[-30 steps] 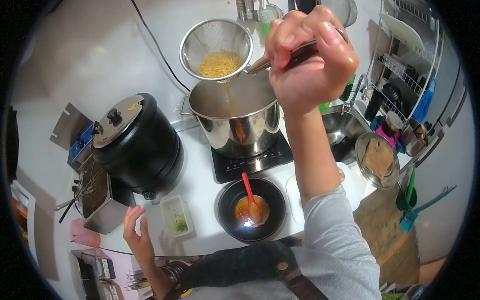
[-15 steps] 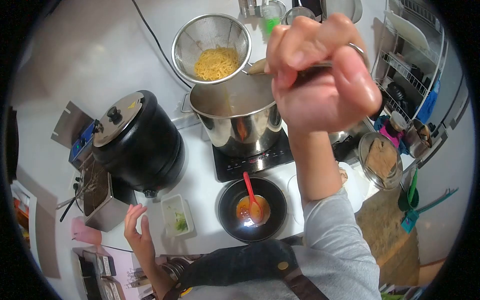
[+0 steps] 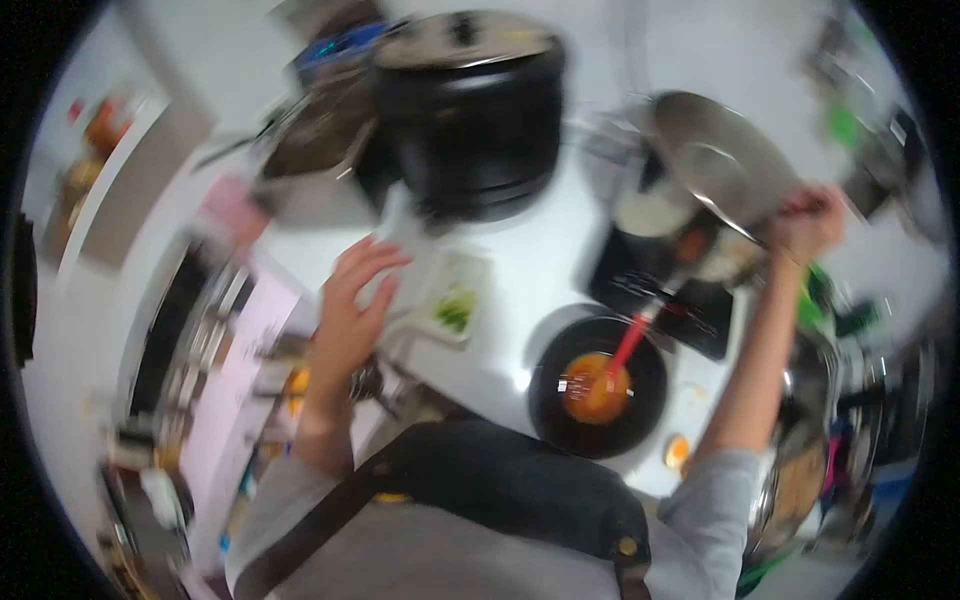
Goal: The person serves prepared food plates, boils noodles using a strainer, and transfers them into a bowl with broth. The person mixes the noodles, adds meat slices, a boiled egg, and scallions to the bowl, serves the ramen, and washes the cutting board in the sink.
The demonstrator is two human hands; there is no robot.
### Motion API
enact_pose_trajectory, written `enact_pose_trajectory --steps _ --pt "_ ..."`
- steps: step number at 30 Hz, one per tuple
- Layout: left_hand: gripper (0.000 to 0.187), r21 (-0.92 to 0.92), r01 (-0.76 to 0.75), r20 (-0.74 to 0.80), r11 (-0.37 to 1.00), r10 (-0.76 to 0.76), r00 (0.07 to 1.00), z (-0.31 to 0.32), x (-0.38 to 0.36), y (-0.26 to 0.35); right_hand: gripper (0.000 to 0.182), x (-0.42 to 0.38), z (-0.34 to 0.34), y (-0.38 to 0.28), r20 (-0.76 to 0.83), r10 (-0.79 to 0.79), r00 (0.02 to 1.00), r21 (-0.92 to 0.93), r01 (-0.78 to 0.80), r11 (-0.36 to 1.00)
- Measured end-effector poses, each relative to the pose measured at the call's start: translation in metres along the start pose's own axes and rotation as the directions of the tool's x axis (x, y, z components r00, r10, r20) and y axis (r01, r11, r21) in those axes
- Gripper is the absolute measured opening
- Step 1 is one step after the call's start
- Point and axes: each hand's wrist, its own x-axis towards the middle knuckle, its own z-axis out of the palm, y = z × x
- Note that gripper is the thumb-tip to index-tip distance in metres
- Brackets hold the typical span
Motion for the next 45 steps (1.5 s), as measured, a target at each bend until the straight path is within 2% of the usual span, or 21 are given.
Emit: enact_pose_trajectory --steps 2,7,8,11,12,14,17,19,20,21,22,23,26,28,30,33,36,39,41,44,45 --pt "0.021 0.053 -0.013 -0.045 0.999 0.015 0.999 -0.006 0.003 -0.009 0.025 0.019 -0.015 0.021 -0.003 -0.074 0.997 -0.152 0.073 0.986" --pt "0.021 0.192 0.321 -0.196 0.927 -0.284 0.939 -0.071 0.010 -0.062 0.030 0.016 -0.006 0.011 0.450 0.288 0.845 -0.376 -0.112 0.920" --pt "0.023 0.391 0.350 -0.268 0.851 -0.258 0.928 -0.089 0.012 -0.086 0.030 0.009 -0.007 0.001 0.503 0.343 0.794 -0.408 -0.132 0.903" --pt "0.029 0.421 0.535 -0.396 0.732 -0.383 0.835 -0.156 0.030 -0.176 0.027 -0.015 -0.009 -0.013 0.471 0.285 0.835 -0.411 -0.078 0.908" --pt "0.032 0.500 0.532 -0.449 0.683 -0.321 0.834 -0.176 0.038 -0.219 0.028 0.001 -0.040 -0.002 0.531 0.353 0.770 -0.307 -0.214 0.927" --pt "0.033 0.629 0.490 -0.406 0.603 -0.282 0.869 -0.215 0.066 -0.305 0.030 -0.034 -0.033 -0.018 0.330 0.231 0.915 -0.588 0.008 0.809" --pt "0.035 0.841 0.360 -0.195 0.403 -0.396 0.897 -0.265 0.074 -0.436 0.033 -0.050 0.006 -0.044 0.413 0.284 0.865 -0.787 0.182 0.590" --pt "0.037 0.953 0.104 0.044 0.285 -0.470 0.882 -0.284 0.083 -0.514 0.028 -0.063 0.017 -0.040 0.230 0.366 0.902 -0.761 -0.067 0.645" --pt "0.039 0.965 0.028 0.105 0.262 -0.483 0.869 -0.281 0.091 -0.531 0.027 -0.063 0.015 -0.037 0.341 0.342 0.876 -0.753 0.037 0.657" --pt "0.043 0.946 0.179 -0.030 0.270 -0.477 0.878 -0.277 0.102 -0.548 0.026 -0.064 0.015 -0.035 0.347 0.322 0.881 -0.754 0.057 0.655" --pt "0.044 0.808 0.422 -0.180 0.412 -0.509 0.842 -0.275 0.104 -0.536 0.025 -0.061 0.011 -0.030 0.360 0.272 0.892 -0.726 0.085 0.683" --pt "0.042 0.795 0.441 -0.199 0.417 -0.507 0.838 -0.271 0.107 -0.525 0.024 -0.062 0.012 -0.028 0.285 0.274 0.919 -0.645 -0.028 0.764" --pt "0.034 0.812 0.440 -0.239 0.382 -0.471 0.849 -0.277 0.108 -0.507 0.023 -0.053 0.006 -0.028 0.279 0.099 0.955 -0.604 0.094 0.791" --pt "0.028 0.793 0.507 -0.428 0.338 -0.283 0.858 -0.270 0.092 -0.491 0.024 -0.047 0.014 -0.037 0.239 0.047 0.970 -0.551 0.096 0.829" --pt "0.024 0.983 0.039 -0.025 0.180 -0.079 0.997 -0.291 0.088 -0.530 0.024 -0.037 0.016 -0.035 0.269 0.035 0.963 -0.527 0.117 0.842" --pt "0.023 0.775 0.423 -0.194 0.470 -0.461 0.866 -0.289 0.102 -0.525 0.026 -0.036 0.020 -0.042 0.278 0.050 0.959 -0.528 0.109 0.842" --pt "0.023 0.970 0.024 0.065 0.241 -0.353 0.933 -0.293 0.103 -0.520 0.026 -0.041 0.018 -0.042 0.316 0.071 0.946 -0.545 0.120 0.829" --pt "0.023 0.871 0.324 -0.267 0.368 -0.199 0.943 -0.302 0.104 -0.501 0.027 -0.037 0.011 -0.041 0.350 0.033 0.936 -0.543 0.174 0.821" --pt "0.024 0.869 0.414 -0.310 0.272 -0.353 0.883 -0.325 0.117 -0.459 0.029 -0.039 0.014 -0.043 0.379 0.000 0.926 -0.501 0.205 0.841" --pt "0.024 0.923 0.386 -0.381 -0.002 -0.165 0.910 -0.388 0.110 -0.402 0.031 -0.035 0.014 -0.046 0.440 -0.079 0.895 -0.458 0.299 0.837" --pt "0.024 0.900 0.436 -0.434 0.013 -0.086 0.897 -0.398 0.107 -0.379 0.031 -0.038 0.007 -0.043 0.404 -0.030 0.914 -0.451 0.227 0.863"
